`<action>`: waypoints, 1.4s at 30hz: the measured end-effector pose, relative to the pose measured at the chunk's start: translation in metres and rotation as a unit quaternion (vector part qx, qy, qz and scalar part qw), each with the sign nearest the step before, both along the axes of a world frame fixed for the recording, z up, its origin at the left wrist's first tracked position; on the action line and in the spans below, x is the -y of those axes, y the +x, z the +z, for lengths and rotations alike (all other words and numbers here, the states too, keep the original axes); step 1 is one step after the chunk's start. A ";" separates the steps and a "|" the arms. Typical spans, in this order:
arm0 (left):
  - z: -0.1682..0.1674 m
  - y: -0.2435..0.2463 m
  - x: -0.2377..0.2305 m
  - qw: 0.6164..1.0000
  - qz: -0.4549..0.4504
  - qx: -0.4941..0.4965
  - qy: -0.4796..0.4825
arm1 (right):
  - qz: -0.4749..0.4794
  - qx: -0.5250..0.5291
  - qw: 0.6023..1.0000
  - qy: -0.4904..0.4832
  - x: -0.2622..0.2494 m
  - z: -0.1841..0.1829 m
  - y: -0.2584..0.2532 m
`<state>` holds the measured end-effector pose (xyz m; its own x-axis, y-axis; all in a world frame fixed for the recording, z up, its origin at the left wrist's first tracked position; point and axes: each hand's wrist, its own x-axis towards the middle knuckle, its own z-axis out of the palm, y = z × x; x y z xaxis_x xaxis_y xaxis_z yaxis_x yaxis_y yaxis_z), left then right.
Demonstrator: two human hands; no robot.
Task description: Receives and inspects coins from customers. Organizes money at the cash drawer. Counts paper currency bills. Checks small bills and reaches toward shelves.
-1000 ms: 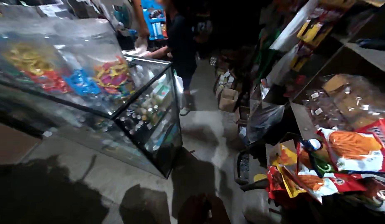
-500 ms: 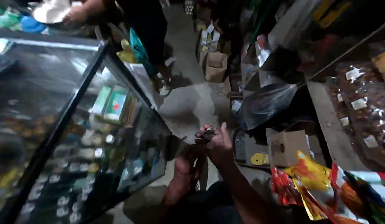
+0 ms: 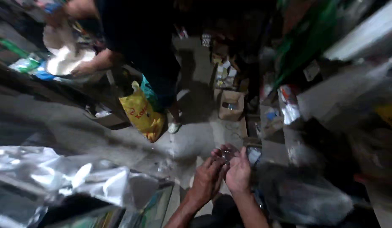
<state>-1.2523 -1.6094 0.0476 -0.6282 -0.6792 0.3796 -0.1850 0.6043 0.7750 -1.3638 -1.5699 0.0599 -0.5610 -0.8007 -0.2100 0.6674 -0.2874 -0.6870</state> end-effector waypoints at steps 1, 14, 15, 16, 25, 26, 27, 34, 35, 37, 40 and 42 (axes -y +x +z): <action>0.001 -0.016 0.020 1.000 -0.009 -0.014 0.004 | 0.007 0.007 1.000 0.019 0.020 0.003 -0.021; -0.044 -0.069 0.205 0.949 0.169 0.046 0.262 | 0.105 0.035 0.980 0.168 0.279 -0.033 -0.191; -0.049 -0.075 0.227 0.944 0.178 0.044 0.274 | 0.120 0.030 0.978 0.170 0.304 -0.035 -0.199; -0.054 -0.081 0.251 0.942 0.182 0.037 0.280 | 0.132 0.021 0.978 0.161 0.329 -0.033 -0.208; -0.024 -0.178 0.484 0.966 0.058 -0.016 0.251 | 0.097 -0.023 0.993 0.061 0.505 -0.009 -0.309; -0.026 -0.188 0.505 0.966 0.058 -0.025 0.250 | 0.086 -0.010 0.990 0.109 0.526 -0.018 -0.313; -0.029 -0.198 0.524 0.965 0.062 -0.032 0.254 | 0.082 0.005 0.985 0.151 0.547 -0.027 -0.318; -0.054 -0.276 0.674 0.951 0.095 -0.032 0.291 | 0.146 0.058 0.961 0.228 0.727 -0.048 -0.380; -0.056 -0.291 0.700 0.945 0.108 -0.026 0.307 | 0.167 0.048 0.960 0.221 0.759 -0.042 -0.393; -0.053 -0.324 0.755 0.935 0.135 -0.021 0.327 | 0.229 0.027 0.958 0.171 0.817 -0.023 -0.423; -0.043 -0.364 0.834 0.930 0.176 -0.021 0.322 | 0.298 -0.006 0.949 0.099 0.895 -0.007 -0.464; -0.021 -0.373 0.883 0.908 0.187 0.056 0.372 | 0.313 -0.070 0.942 0.099 0.944 -0.026 -0.485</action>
